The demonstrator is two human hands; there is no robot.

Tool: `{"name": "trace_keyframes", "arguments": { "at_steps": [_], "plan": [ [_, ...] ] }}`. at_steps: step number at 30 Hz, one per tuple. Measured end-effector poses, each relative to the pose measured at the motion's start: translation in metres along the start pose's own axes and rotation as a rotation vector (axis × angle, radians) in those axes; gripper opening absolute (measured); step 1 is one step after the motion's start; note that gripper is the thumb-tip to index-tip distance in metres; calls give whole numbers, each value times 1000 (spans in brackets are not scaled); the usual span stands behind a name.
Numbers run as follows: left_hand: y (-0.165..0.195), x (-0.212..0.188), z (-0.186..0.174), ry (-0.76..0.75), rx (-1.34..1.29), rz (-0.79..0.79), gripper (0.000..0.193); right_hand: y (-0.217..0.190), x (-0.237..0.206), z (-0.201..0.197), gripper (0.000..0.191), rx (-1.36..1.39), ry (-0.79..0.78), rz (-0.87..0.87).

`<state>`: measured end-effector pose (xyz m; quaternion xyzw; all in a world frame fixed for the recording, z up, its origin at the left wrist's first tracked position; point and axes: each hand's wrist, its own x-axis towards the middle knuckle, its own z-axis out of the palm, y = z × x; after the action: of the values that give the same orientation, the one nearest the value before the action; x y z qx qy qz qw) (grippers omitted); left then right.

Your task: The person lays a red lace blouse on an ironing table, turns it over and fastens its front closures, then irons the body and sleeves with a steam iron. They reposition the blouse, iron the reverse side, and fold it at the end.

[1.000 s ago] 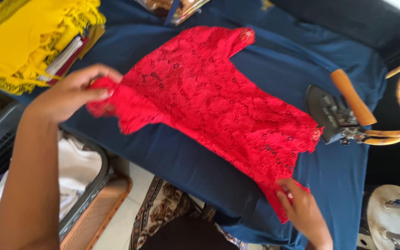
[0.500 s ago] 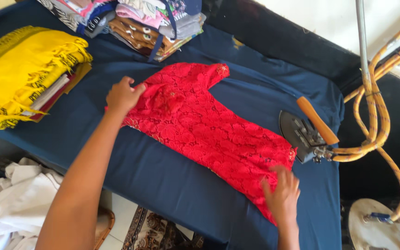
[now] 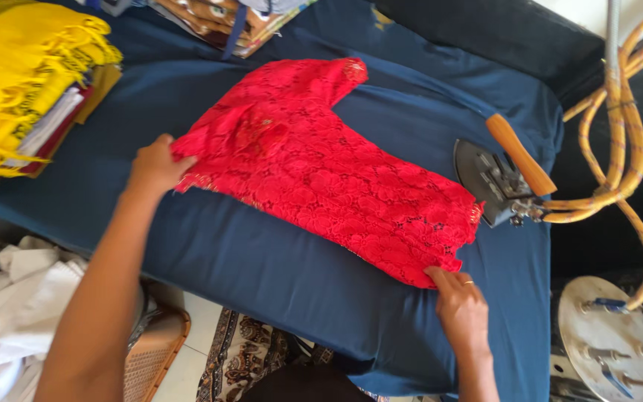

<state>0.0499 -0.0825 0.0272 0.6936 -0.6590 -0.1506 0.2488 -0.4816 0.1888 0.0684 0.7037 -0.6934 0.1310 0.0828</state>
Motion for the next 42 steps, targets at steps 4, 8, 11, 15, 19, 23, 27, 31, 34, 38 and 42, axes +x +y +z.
{"name": "trace_keyframes", "arguments": {
  "at_steps": [4, 8, 11, 15, 19, 23, 27, 31, 34, 38, 42],
  "plan": [
    [-10, -33, -34, -276, 42, -30, 65, 28, -16, -41, 48, 18, 20, 5],
    [16, -106, -58, -429, 205, -177, 75, 43, -36, -67, 46, -23, -91, 172],
    [39, -150, -71, -44, 314, 117, 76, 34, -28, -80, 76, -2, -558, 167],
    [63, -153, -58, 166, -76, 423, 39, -29, 8, -98, 66, 289, -271, -148],
    [73, -138, -7, 243, -420, 408, 37, -146, 74, -60, 62, 378, -234, -330],
    [54, -121, 32, 276, -958, 166, 36, -249, 126, 0, 60, 232, 3, -690],
    [27, -121, 46, 326, -1117, 124, 30, -283, 175, 53, 48, 179, -81, -642],
    [28, -126, 45, 322, -1081, 183, 28, -253, 202, 66, 31, 596, -52, -635],
    [41, -130, 33, 327, -1044, 239, 43, -217, 224, 43, 31, 944, -59, -618],
    [57, -136, 12, 321, -704, 311, 59, -176, 221, -7, 40, 1229, -359, -532],
    [64, -139, 4, 242, -576, 299, 50, -166, 185, -36, 34, 1132, -475, -733]
  ]
}}
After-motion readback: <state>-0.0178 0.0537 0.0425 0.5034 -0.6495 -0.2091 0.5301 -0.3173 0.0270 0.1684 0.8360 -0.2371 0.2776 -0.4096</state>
